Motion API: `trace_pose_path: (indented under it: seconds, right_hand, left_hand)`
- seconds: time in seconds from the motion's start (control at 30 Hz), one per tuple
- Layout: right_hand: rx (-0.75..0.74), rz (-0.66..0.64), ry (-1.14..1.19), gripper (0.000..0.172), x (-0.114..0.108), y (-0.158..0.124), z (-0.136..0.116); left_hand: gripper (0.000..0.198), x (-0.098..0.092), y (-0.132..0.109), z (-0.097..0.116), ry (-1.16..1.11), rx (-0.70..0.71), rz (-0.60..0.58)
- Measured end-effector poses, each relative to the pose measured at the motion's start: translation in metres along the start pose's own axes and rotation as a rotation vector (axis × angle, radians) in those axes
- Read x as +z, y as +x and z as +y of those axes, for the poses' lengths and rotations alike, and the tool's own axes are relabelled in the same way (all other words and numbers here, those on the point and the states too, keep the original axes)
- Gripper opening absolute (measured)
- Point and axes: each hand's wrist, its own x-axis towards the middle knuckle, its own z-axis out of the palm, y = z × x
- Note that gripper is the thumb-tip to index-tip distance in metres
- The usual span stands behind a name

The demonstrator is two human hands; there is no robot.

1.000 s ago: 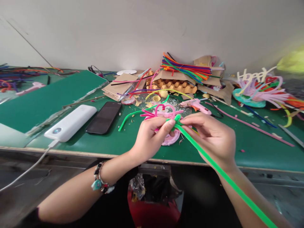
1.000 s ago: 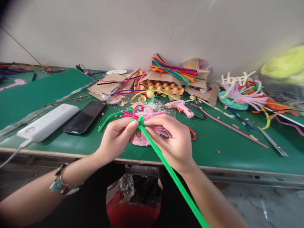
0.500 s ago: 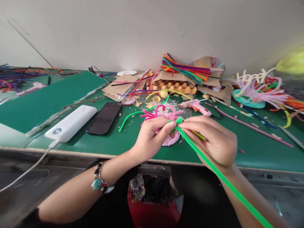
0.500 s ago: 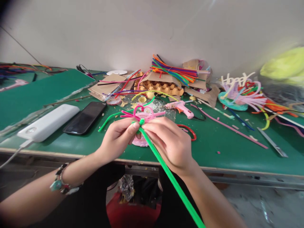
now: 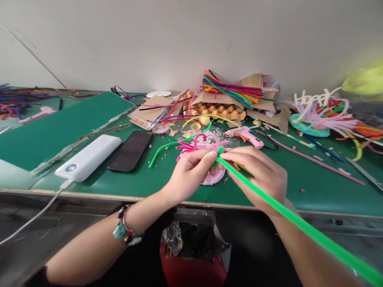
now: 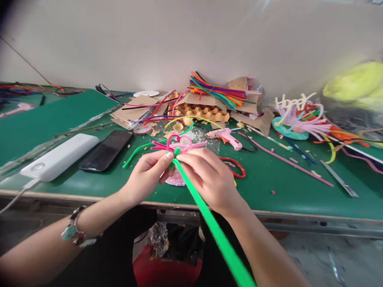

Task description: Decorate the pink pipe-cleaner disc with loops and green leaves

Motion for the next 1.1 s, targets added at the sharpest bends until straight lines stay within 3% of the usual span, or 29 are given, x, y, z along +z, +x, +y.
trace_pose_path:
  seconds: [0.23, 0.37, 0.57, 0.83, 1.1]
  right_hand:
    - [0.03, -0.086, 0.144, 0.028, -0.005, 0.004, 0.004]
    - [0.233, -0.1, 0.27, 0.024, -0.002, 0.0, 0.003]
    - [0.523, -0.013, 0.535, 0.001, 0.002, 0.002, -0.002]
    - [0.88, -0.12, 1.025, 0.012, 0.001, 0.002, 0.002]
    - [1.012, -0.151, 1.241, 0.015, 0.006, 0.003, 0.002]
  left_hand:
    - [0.035, -0.003, 0.004, -0.003, 0.054, -0.013, -0.036]
    - [0.034, -0.002, 0.003, -0.004, 0.094, 0.05, -0.059]
    - [0.035, -0.002, 0.001, -0.004, 0.136, 0.175, -0.098]
    - [0.029, -0.007, 0.003, -0.004, 0.174, 0.35, -0.124]
    - [0.035, -0.01, 0.006, -0.004, 0.179, 0.423, -0.143]
